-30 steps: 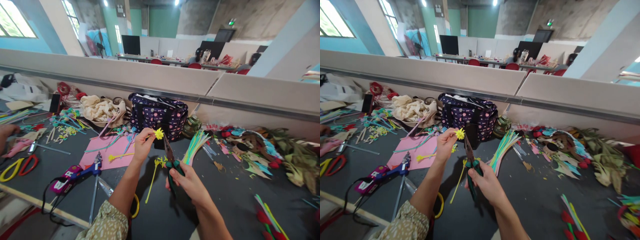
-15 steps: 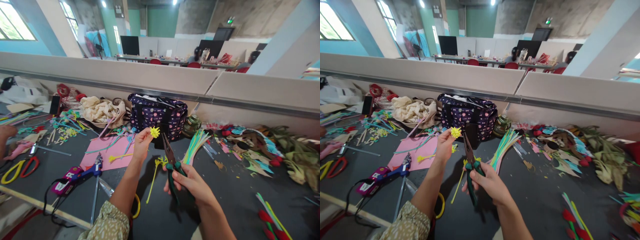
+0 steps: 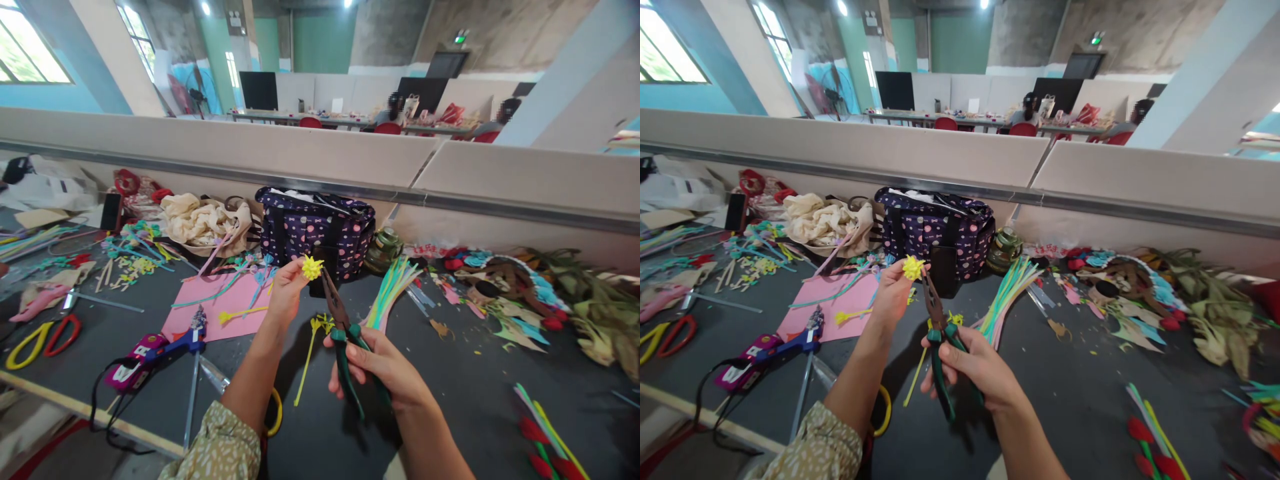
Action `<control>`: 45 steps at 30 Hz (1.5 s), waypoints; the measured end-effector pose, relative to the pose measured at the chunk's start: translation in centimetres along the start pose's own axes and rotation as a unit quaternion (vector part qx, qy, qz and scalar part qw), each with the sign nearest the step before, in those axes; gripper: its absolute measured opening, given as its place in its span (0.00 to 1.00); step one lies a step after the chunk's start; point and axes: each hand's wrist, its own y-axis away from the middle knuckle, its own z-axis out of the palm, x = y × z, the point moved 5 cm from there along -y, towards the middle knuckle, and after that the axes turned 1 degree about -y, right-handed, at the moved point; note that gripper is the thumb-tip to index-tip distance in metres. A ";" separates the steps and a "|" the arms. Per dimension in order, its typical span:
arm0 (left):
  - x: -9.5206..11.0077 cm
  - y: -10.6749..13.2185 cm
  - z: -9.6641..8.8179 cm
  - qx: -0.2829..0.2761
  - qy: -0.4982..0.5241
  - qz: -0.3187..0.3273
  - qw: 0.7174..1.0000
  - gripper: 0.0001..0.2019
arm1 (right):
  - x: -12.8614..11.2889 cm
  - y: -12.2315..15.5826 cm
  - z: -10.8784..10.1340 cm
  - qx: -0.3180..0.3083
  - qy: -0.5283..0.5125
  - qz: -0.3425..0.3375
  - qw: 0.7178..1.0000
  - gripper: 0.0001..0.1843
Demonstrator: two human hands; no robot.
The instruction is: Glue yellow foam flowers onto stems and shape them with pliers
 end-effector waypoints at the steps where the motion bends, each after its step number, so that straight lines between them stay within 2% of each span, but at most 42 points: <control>1: 0.1 0.0 0.0 -0.002 -0.003 0.000 1.000 0.10 | 0.0 0.0 0.0 -0.001 -0.002 0.001 1.000 0.24; 10: 0.3 0.2 0.1 -0.013 -0.002 0.001 1.000 0.09 | 0.0 0.0 0.0 -0.001 -0.014 -0.008 1.000 0.22; 18: 0.4 0.2 0.0 -0.007 -0.006 -0.004 1.000 0.11 | 0.1 0.1 -0.4 0.031 0.034 -0.003 0.999 0.24; 24: 0.8 0.1 -0.2 -0.007 -0.025 0.021 0.999 0.08 | -0.3 0.0 -0.5 0.063 0.110 -0.028 0.992 0.24; 29: 1.2 0.0 0.0 -0.015 -0.041 0.041 0.998 0.07 | -0.8 -0.1 -0.4 0.094 0.226 -0.055 0.968 0.22; 34: 1.3 0.1 0.1 -0.023 -0.038 0.046 0.998 0.06 | -1.1 -0.1 -0.4 0.122 0.287 -0.070 0.948 0.20; 37: 1.0 0.0 -0.1 -0.015 -0.039 0.036 0.998 0.07 | -1.1 -0.1 -0.4 0.121 0.286 -0.067 0.948 0.20; 45: 0.2 0.0 -0.6 0.003 -0.027 0.008 1.000 0.10 | -1.3 0.1 -0.1 0.084 0.214 -0.040 0.972 0.22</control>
